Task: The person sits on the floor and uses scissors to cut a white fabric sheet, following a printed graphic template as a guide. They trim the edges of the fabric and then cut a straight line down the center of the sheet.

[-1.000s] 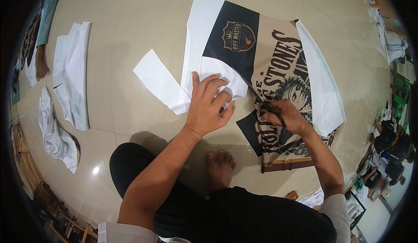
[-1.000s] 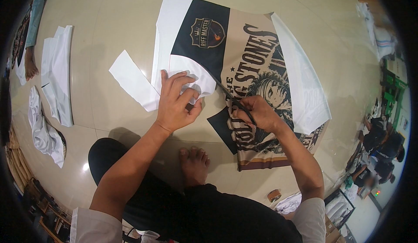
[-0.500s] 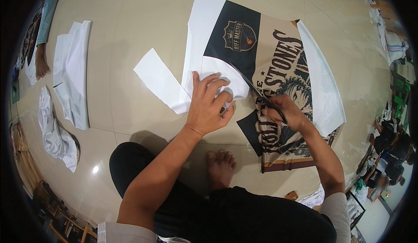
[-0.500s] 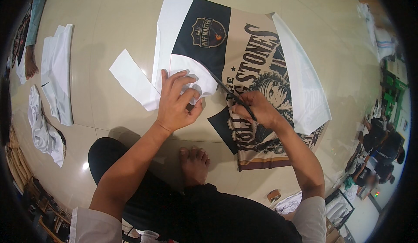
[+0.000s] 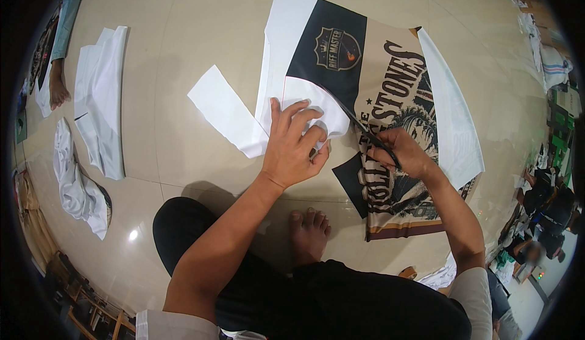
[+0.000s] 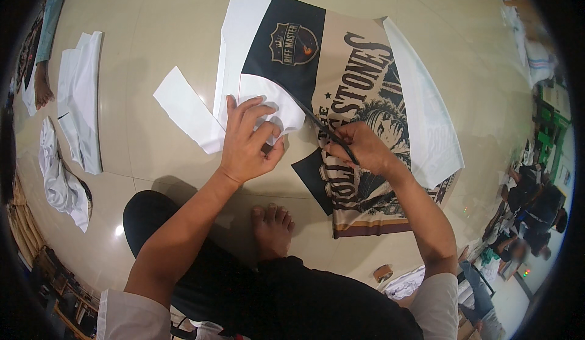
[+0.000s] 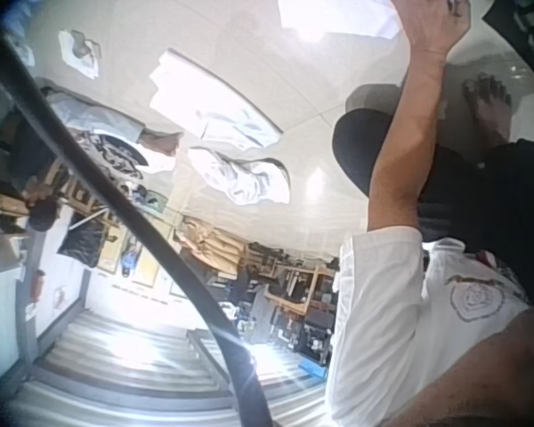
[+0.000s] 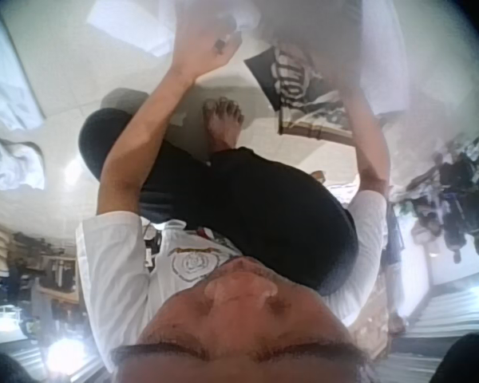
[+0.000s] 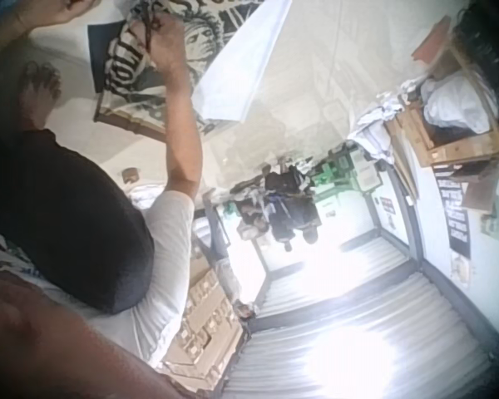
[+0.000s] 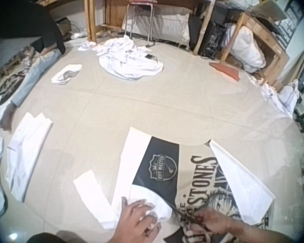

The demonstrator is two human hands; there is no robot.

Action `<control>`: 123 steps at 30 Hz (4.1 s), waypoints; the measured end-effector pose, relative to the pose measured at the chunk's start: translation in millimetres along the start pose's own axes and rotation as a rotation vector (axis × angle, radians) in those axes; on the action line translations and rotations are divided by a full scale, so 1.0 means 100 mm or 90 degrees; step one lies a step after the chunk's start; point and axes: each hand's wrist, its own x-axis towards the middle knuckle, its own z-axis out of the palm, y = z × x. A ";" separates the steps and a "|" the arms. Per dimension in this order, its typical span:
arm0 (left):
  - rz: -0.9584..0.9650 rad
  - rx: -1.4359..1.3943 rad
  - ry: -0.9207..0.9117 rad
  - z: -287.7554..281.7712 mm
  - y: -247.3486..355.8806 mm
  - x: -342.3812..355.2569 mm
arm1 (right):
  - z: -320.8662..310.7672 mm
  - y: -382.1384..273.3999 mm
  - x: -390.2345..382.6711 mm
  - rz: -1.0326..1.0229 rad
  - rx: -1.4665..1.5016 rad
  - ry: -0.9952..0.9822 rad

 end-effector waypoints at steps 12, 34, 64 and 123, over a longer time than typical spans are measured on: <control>-0.005 0.000 -0.001 0.01 0.00 -0.01 | -0.04 -0.06 0.07 -0.010 0.014 -0.004; -0.004 -0.013 0.001 -0.01 0.01 0.00 | -0.11 -0.26 0.09 -0.012 -0.042 -0.019; -0.006 -0.018 0.000 -0.01 0.00 -0.01 | -0.39 -0.41 0.24 -0.015 -0.146 -0.058; -0.003 -0.020 -0.008 -0.01 0.00 -0.02 | -0.56 -0.63 0.57 -0.038 -0.146 -0.125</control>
